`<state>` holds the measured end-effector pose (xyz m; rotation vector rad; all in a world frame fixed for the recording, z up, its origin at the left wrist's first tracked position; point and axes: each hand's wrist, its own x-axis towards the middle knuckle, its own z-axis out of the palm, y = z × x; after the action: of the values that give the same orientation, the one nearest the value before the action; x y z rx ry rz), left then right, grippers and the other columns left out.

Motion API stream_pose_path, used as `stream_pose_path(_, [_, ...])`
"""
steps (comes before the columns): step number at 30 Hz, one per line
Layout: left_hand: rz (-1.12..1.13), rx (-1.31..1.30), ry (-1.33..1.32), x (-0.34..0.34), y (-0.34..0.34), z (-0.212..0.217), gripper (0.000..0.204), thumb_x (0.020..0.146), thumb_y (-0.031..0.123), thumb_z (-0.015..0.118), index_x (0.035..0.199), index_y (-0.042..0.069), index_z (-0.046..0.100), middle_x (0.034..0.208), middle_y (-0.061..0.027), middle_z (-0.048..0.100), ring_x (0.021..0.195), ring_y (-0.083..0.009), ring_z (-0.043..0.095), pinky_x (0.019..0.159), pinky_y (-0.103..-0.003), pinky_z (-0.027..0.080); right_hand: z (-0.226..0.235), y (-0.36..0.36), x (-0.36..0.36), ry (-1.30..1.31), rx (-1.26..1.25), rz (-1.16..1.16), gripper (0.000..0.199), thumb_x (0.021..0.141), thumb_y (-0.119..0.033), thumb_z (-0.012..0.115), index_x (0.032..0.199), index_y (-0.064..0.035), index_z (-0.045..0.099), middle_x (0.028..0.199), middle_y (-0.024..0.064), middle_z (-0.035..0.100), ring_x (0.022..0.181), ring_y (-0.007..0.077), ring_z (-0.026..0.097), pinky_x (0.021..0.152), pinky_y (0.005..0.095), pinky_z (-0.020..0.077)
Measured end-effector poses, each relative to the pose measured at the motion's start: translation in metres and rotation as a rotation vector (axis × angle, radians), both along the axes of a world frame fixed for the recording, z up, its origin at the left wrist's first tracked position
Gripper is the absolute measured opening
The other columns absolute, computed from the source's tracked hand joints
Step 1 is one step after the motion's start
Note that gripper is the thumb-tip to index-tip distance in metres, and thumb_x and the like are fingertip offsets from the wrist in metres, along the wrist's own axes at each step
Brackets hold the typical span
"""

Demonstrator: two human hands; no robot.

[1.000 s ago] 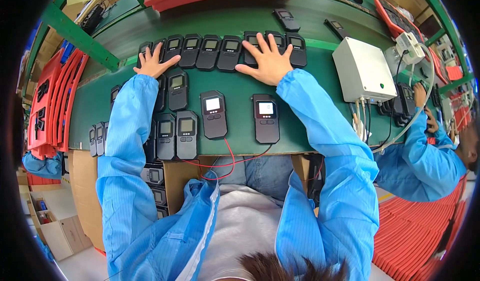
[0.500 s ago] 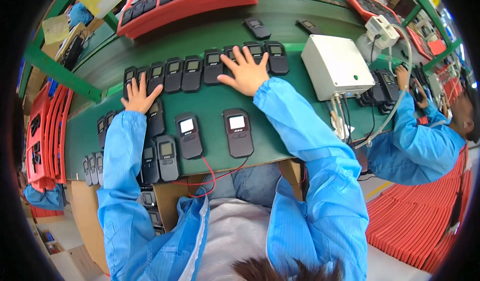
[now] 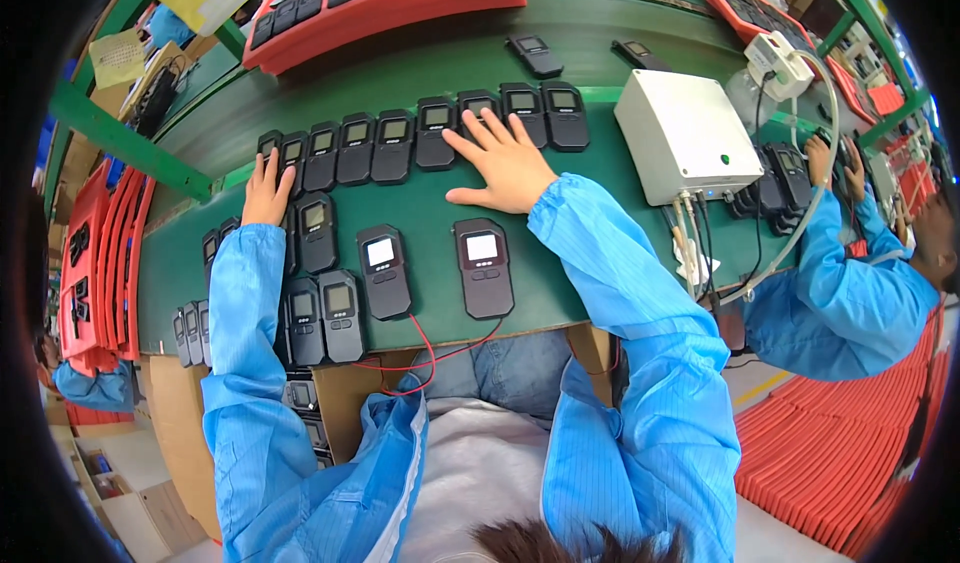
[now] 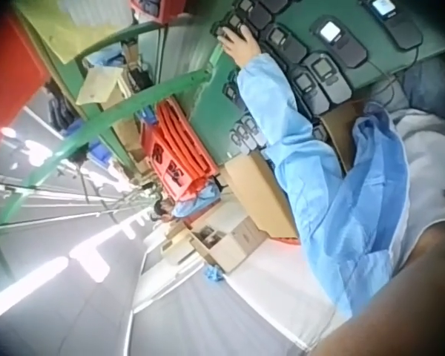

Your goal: Inserting batteries into handheld electronic meters and verifying screen output on a production line.

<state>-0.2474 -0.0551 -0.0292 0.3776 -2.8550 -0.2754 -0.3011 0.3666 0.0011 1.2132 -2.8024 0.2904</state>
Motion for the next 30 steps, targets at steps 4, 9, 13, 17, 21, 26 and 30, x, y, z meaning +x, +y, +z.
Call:
stream_pose_path(4, [0.019,-0.011,-0.018,0.010,0.010,0.000,0.065,0.096,0.053,0.041,0.149,0.018,0.030,0.153,-0.0202,0.026,0.135,-0.0454,0.030,0.111,-0.046,0.027,0.001,0.002,0.001,0.015,0.003,-0.011,0.083,0.085,-0.059,0.059,0.150,-0.0191,0.027,0.156,0.0181,0.020,0.145,0.0369,0.016,0.116,0.0530,0.0125])
stream_pose_path(9, [0.105,-0.051,-0.058,0.019,0.030,0.019,0.053,0.097,0.043,0.047,0.141,0.015,0.043,0.146,-0.0202,0.036,0.128,-0.0414,0.041,0.107,-0.044,0.035,0.002,0.002,0.002,0.005,-0.015,0.023,0.082,0.085,-0.059,0.059,0.150,-0.0206,0.028,0.156,0.0173,0.021,0.144,0.0363,0.017,0.116,0.0528,0.0128])
stream_pose_path(13, [0.021,0.207,0.090,0.015,-0.009,0.023,0.040,0.092,0.032,0.059,0.125,0.011,0.055,0.135,-0.0191,0.046,0.121,-0.0393,0.048,0.099,-0.043,0.042,0.003,0.000,0.003,0.018,-0.043,0.019,0.080,0.085,-0.056,0.061,0.149,-0.0214,0.030,0.155,0.0164,0.023,0.144,0.0357,0.018,0.116,0.0521,0.0131])
stream_pose_path(17, [-0.113,0.203,0.188,0.015,-0.020,0.024,0.029,0.087,0.018,0.067,0.112,0.005,0.060,0.119,-0.0160,0.054,0.112,-0.0336,0.056,0.095,-0.038,0.045,0.003,-0.001,0.004,-0.006,-0.094,0.004,0.077,0.084,-0.053,0.063,0.148,-0.0213,0.033,0.155,0.0157,0.026,0.144,0.0348,0.020,0.117,0.0510,0.0132])
stream_pose_path(21, [-0.143,0.135,0.169,0.017,-0.020,0.028,0.030,0.085,0.017,0.069,0.111,0.006,0.060,0.115,-0.0149,0.056,0.106,-0.0328,0.058,0.093,-0.038,0.046,0.003,0.003,0.003,-0.015,-0.114,0.002,0.075,0.084,-0.050,0.065,0.147,-0.0207,0.036,0.154,0.0158,0.027,0.144,0.0338,0.021,0.117,0.0500,0.0134])
stream_pose_path(26, [-0.215,0.095,0.159,0.016,-0.030,0.039,0.029,0.082,0.020,0.071,0.106,0.008,0.062,0.113,-0.0124,0.058,0.103,-0.0350,0.059,0.090,-0.040,0.048,0.000,0.003,0.000,-0.003,-0.106,0.014,0.076,0.084,-0.054,0.062,0.147,-0.0210,0.035,0.154,0.0153,0.026,0.144,0.0336,0.021,0.117,0.0494,0.0137])
stream_pose_path(30, [-0.063,0.032,-0.026,0.012,-0.019,0.050,0.033,0.079,0.021,0.072,0.108,0.009,0.061,0.113,-0.0117,0.059,0.101,-0.0343,0.061,0.088,-0.041,0.048,0.003,0.005,0.003,-0.027,-0.115,0.023,0.074,0.084,-0.048,0.065,0.147,-0.0201,0.037,0.155,0.0151,0.026,0.144,0.0332,0.021,0.117,0.0490,0.0132])
